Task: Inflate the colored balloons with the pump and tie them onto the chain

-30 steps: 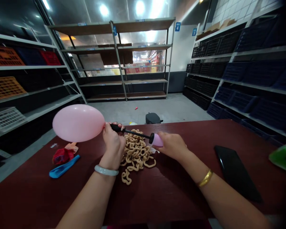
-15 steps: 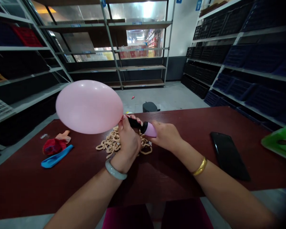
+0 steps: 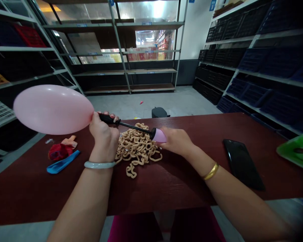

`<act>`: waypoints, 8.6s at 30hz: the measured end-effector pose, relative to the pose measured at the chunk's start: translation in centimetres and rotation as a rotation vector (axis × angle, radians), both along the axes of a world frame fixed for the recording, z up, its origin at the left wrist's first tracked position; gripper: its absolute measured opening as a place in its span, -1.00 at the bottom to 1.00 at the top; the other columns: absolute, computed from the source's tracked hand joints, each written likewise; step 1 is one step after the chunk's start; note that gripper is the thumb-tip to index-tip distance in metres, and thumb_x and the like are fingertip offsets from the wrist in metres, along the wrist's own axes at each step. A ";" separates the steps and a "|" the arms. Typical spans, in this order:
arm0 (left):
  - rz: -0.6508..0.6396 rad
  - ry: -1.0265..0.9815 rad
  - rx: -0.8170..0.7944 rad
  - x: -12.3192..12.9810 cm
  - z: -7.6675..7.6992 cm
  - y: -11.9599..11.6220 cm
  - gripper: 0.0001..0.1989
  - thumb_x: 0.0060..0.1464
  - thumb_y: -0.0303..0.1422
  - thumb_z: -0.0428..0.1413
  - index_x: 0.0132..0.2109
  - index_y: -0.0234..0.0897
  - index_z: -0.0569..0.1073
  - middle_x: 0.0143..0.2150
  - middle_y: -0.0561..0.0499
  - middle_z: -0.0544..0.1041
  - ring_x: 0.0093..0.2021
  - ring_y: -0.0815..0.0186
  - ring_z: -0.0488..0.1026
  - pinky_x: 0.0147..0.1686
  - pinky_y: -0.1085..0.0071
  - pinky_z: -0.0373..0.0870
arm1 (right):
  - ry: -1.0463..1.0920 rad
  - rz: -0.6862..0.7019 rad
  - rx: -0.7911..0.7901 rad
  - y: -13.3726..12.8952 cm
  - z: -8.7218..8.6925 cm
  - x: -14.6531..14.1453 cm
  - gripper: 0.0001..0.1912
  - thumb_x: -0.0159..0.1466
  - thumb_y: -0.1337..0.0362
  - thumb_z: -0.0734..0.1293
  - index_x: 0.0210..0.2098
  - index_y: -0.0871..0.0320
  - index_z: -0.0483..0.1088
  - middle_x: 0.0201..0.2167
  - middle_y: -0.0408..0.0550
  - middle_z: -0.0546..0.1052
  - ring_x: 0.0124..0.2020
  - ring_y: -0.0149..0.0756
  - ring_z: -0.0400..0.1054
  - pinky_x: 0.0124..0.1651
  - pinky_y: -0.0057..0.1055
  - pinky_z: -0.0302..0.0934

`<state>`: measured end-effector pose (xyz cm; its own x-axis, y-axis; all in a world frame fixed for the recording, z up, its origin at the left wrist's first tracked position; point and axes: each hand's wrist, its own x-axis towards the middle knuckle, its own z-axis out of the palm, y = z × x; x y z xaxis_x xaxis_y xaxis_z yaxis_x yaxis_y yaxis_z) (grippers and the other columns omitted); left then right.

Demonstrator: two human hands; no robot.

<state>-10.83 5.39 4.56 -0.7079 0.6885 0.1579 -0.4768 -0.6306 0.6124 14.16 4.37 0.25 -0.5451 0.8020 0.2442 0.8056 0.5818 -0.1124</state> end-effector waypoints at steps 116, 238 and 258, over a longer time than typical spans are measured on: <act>-0.155 -0.021 0.070 5.5 -1.9 -0.8 -0.85 0.10 -0.36 0.08 -0.34 -0.24 0.23 -0.48 0.10 0.30 -0.52 0.39 0.32 -0.54 0.47 0.23 | 0.002 -0.064 -0.017 -0.6 0.4 -0.4 -0.49 0.22 -0.17 0.20 -0.09 0.11 0.27 -0.26 0.04 0.55 -0.26 -0.14 0.45 -0.33 -0.36 0.12; -0.291 -0.110 -0.220 3.2 -2.0 -0.2 -0.92 0.07 -0.46 0.08 -0.38 -0.33 0.41 -0.38 -0.05 0.58 -0.39 0.34 0.52 -0.35 0.44 0.40 | -0.145 -0.283 -0.030 4.1 -1.7 4.0 -0.46 0.16 0.07 0.36 0.10 0.07 0.26 -0.17 0.08 0.49 -0.11 -0.04 0.39 -0.15 -0.26 0.18; -0.905 -0.112 -0.282 12.9 -5.4 -3.9 -0.92 0.05 -0.40 0.16 -0.25 -0.26 0.50 -0.30 -0.05 0.56 -0.29 0.29 0.49 -0.23 0.35 0.42 | 0.326 0.120 0.205 -0.1 0.7 0.5 -0.91 0.32 0.28 0.24 -0.24 0.13 0.38 -0.24 -0.05 0.49 -0.22 -0.27 0.36 -0.20 -0.41 0.18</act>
